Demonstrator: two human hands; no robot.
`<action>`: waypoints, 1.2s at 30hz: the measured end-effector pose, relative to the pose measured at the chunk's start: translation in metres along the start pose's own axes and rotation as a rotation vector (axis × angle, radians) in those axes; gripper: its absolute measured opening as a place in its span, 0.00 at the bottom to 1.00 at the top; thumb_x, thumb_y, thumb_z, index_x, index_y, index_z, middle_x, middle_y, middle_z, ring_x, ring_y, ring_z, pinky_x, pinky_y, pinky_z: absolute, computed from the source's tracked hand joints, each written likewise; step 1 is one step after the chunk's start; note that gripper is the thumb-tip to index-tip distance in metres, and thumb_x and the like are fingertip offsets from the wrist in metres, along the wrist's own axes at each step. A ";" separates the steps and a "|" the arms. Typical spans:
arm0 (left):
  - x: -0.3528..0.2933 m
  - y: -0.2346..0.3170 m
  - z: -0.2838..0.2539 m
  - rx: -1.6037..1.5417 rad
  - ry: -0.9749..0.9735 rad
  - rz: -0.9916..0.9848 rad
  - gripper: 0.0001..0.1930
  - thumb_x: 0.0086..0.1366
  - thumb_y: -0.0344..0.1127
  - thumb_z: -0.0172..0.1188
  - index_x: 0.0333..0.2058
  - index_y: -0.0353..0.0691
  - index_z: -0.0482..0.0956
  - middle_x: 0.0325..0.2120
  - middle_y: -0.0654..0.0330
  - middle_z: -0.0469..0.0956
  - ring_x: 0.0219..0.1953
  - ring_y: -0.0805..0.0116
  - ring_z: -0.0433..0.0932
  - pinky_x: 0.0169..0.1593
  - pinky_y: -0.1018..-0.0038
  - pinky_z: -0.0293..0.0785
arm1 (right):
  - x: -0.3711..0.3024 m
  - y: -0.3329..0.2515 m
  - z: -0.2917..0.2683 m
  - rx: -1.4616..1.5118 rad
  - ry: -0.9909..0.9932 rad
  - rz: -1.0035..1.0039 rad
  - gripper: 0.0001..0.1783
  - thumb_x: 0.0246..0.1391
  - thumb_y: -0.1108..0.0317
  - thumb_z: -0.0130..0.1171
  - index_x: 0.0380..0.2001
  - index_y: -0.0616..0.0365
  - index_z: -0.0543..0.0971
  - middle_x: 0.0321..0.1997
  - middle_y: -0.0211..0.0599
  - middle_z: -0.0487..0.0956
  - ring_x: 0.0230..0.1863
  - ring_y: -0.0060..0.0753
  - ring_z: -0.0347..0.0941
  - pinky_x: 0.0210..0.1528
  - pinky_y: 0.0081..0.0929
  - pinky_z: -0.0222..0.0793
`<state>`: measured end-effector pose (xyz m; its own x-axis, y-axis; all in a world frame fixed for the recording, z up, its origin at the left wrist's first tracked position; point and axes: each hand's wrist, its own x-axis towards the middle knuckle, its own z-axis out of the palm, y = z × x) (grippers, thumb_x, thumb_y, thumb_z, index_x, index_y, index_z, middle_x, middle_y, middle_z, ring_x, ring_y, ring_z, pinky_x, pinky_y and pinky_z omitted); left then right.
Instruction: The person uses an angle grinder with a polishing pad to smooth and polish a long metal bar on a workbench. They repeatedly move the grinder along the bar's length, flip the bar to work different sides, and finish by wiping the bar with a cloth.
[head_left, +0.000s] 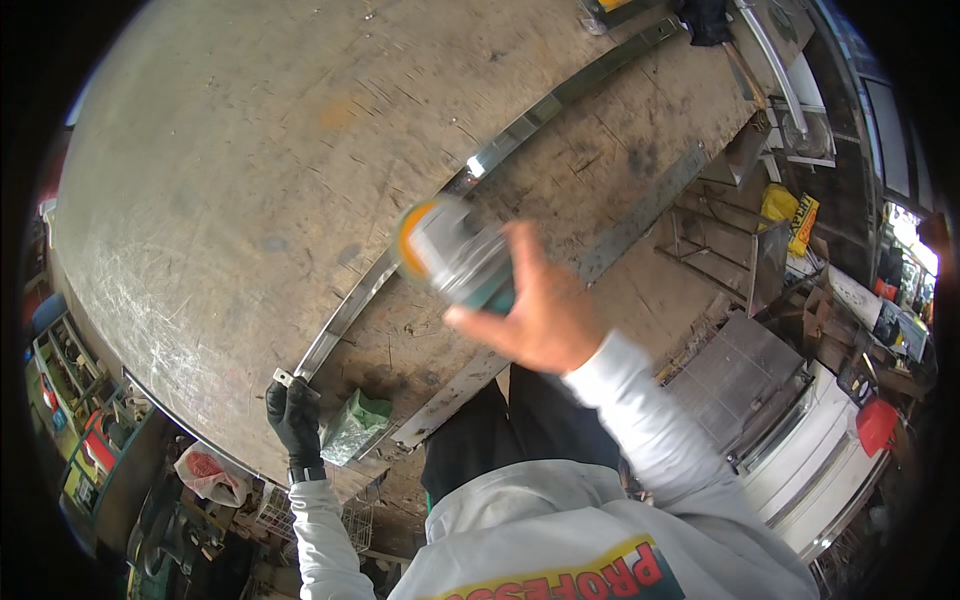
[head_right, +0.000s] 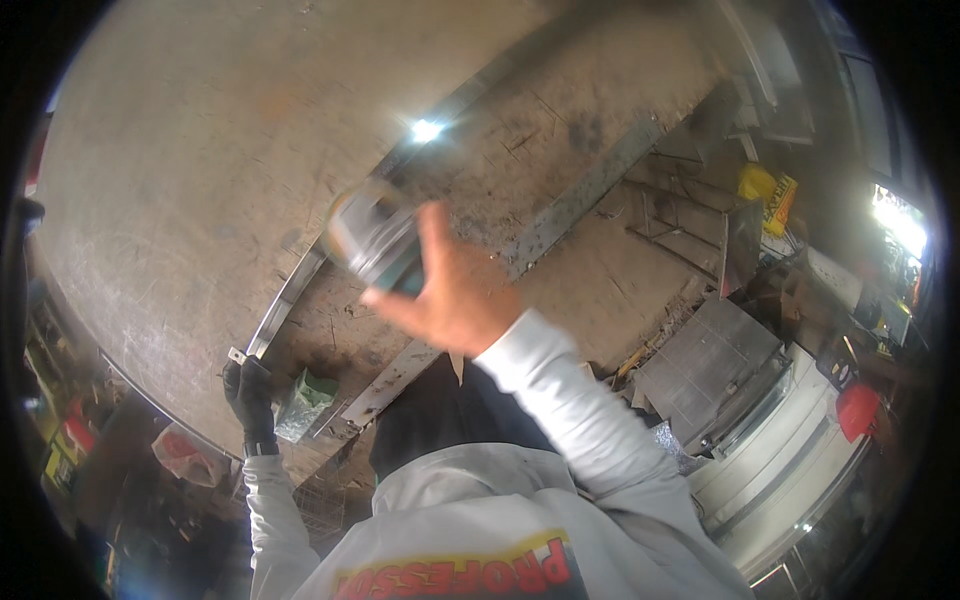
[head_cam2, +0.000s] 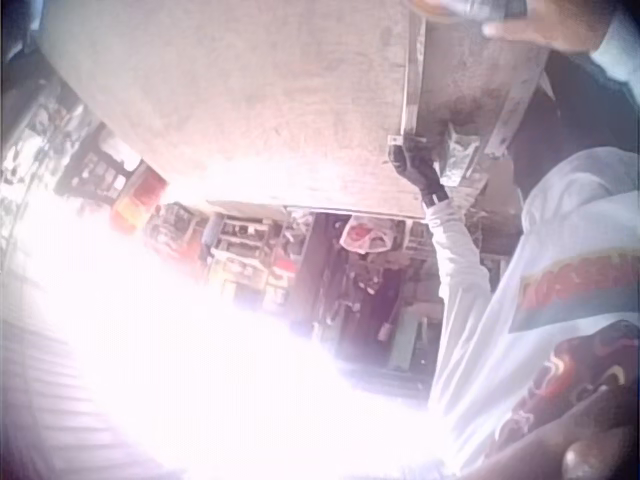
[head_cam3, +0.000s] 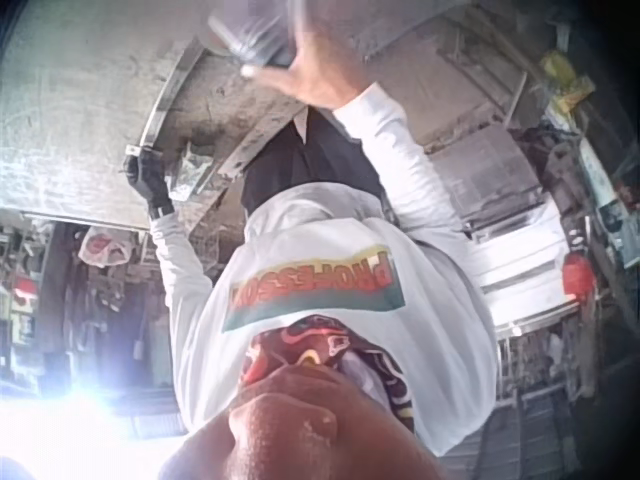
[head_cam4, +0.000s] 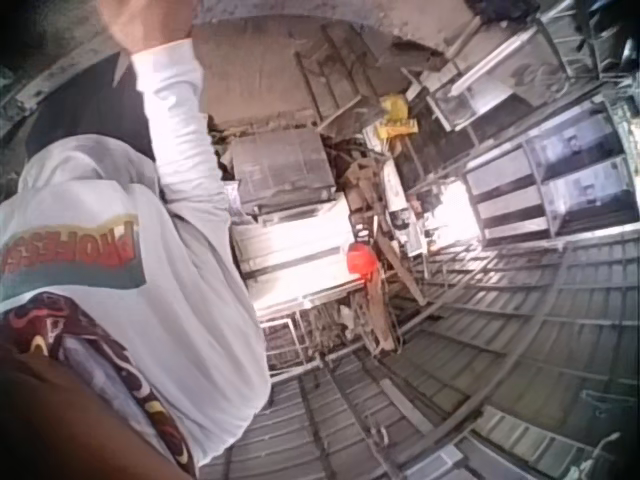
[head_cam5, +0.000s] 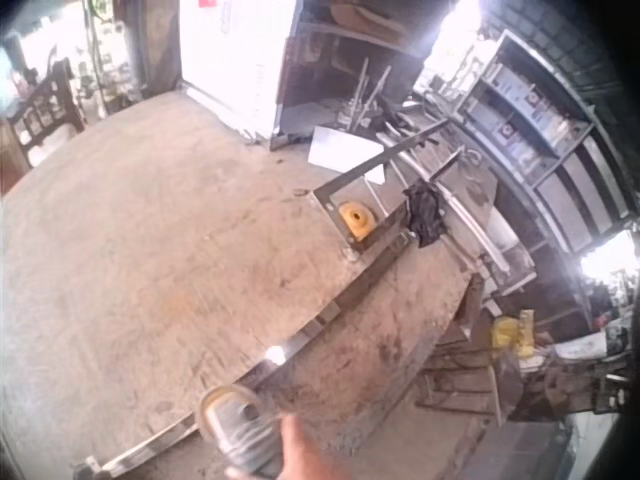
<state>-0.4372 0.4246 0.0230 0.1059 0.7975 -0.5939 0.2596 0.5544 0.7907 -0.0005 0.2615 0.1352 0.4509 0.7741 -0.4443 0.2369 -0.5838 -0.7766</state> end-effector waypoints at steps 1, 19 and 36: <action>0.000 0.002 -0.001 -0.001 -0.011 -0.018 0.06 0.75 0.34 0.68 0.47 0.43 0.82 0.25 0.72 0.79 0.18 0.85 0.69 0.19 0.83 0.59 | 0.008 0.007 -0.027 0.065 0.007 0.046 0.48 0.57 0.40 0.74 0.62 0.65 0.63 0.47 0.64 0.83 0.41 0.59 0.87 0.44 0.50 0.85; 0.006 -0.003 -0.015 -0.091 -0.091 0.015 0.08 0.74 0.31 0.68 0.49 0.42 0.85 0.36 0.67 0.86 0.34 0.77 0.82 0.38 0.76 0.80 | -0.012 -0.026 0.105 -0.199 -0.148 -0.232 0.55 0.55 0.44 0.76 0.70 0.64 0.56 0.44 0.62 0.83 0.29 0.63 0.85 0.28 0.50 0.83; 0.006 0.008 -0.002 -0.011 -0.125 0.000 0.04 0.75 0.32 0.64 0.46 0.43 0.83 0.30 0.73 0.79 0.28 0.85 0.73 0.30 0.83 0.67 | 0.051 0.063 -0.118 -0.129 0.322 0.075 0.57 0.50 0.34 0.77 0.64 0.70 0.65 0.53 0.65 0.82 0.51 0.55 0.85 0.55 0.45 0.82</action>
<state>-0.4362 0.4346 0.0257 0.2249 0.7618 -0.6075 0.2496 0.5577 0.7916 0.1388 0.2355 0.1166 0.7146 0.6227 -0.3189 0.2897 -0.6783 -0.6752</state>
